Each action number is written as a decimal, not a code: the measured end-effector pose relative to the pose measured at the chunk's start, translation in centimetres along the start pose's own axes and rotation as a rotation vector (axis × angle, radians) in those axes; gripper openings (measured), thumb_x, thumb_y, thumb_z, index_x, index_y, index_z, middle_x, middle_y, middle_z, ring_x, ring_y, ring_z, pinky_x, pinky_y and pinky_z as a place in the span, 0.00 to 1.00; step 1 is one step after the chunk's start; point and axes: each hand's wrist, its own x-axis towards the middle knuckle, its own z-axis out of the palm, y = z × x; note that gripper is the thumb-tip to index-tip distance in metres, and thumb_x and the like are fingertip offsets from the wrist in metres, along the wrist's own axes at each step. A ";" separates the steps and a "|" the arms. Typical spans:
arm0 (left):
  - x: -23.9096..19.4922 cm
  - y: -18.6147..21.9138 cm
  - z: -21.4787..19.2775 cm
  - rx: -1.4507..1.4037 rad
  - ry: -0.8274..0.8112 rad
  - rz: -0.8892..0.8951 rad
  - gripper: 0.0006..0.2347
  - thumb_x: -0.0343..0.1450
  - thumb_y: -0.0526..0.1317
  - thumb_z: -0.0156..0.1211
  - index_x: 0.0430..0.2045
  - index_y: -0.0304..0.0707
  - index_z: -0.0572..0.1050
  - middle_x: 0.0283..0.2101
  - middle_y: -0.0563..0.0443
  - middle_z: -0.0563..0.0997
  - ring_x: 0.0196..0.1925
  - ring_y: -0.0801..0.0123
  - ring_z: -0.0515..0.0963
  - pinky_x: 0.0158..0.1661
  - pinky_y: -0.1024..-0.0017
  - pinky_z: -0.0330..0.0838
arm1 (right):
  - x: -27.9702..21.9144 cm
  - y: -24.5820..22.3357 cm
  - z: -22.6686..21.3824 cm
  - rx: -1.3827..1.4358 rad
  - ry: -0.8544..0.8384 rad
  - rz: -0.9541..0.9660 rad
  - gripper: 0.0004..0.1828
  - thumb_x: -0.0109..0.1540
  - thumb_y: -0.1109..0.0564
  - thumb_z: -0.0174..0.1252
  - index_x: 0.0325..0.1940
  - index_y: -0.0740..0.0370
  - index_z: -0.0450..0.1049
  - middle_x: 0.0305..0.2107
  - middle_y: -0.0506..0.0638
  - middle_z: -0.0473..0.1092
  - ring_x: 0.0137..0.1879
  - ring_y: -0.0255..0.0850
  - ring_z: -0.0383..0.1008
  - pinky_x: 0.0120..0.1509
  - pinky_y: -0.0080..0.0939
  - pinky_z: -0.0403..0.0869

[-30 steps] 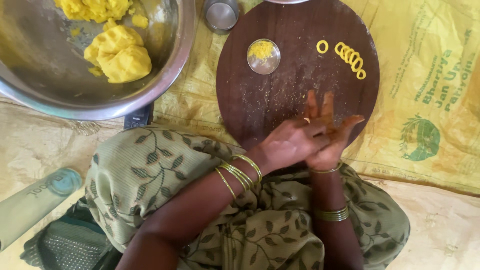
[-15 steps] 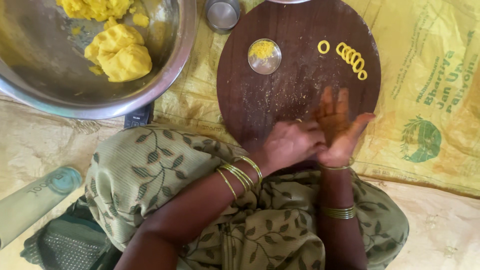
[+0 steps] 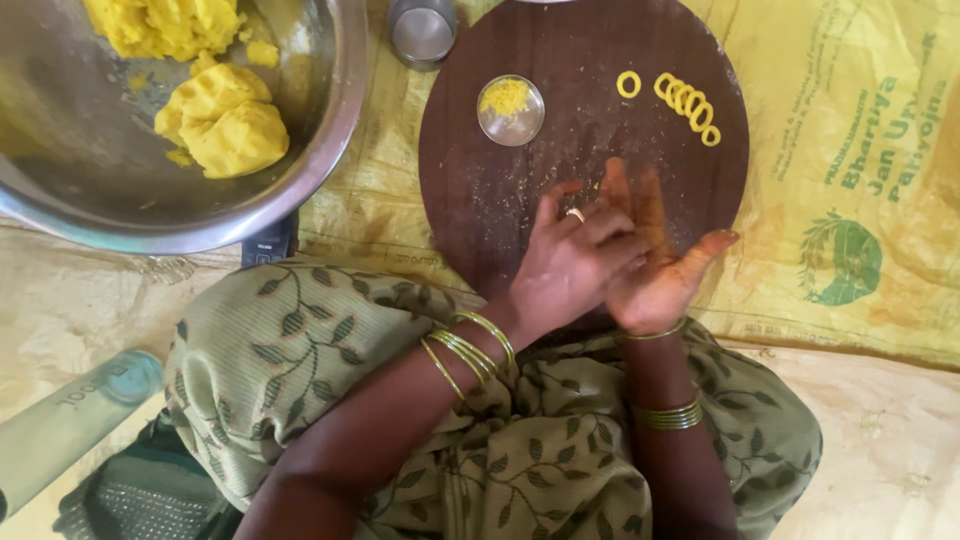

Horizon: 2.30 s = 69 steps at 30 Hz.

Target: The person rolls small pieces of yellow dough between their palms to form thin rings and places them into a metal bowl. The person occasionally transfers finished rings from a wooden board to the bowl.

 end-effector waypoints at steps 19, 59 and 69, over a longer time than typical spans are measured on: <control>-1.7 -1.5 2.7 -0.900 -0.080 -0.525 0.04 0.67 0.31 0.69 0.32 0.31 0.82 0.34 0.53 0.82 0.33 0.79 0.81 0.35 0.77 0.75 | 0.2 2.0 0.8 -0.880 0.101 -0.080 0.63 0.61 0.12 0.36 0.85 0.50 0.26 0.84 0.53 0.32 0.81 0.44 0.50 0.81 0.46 0.57; -0.8 -0.4 0.6 0.020 -0.001 -0.105 0.08 0.64 0.41 0.71 0.29 0.48 0.77 0.41 0.57 0.77 0.50 0.64 0.77 0.53 0.61 0.66 | -0.1 -0.3 5.6 0.306 0.074 -0.200 0.68 0.48 0.08 0.24 0.85 0.43 0.36 0.83 0.50 0.34 0.81 0.58 0.43 0.85 0.61 0.45; -1.0 -0.6 1.0 -0.117 -0.029 -0.270 0.09 0.62 0.43 0.70 0.29 0.43 0.78 0.41 0.52 0.78 0.46 0.60 0.78 0.47 0.59 0.66 | -1.0 0.4 3.5 -0.683 0.025 -0.312 0.61 0.58 0.09 0.30 0.86 0.43 0.34 0.82 0.50 0.33 0.80 0.44 0.44 0.85 0.47 0.42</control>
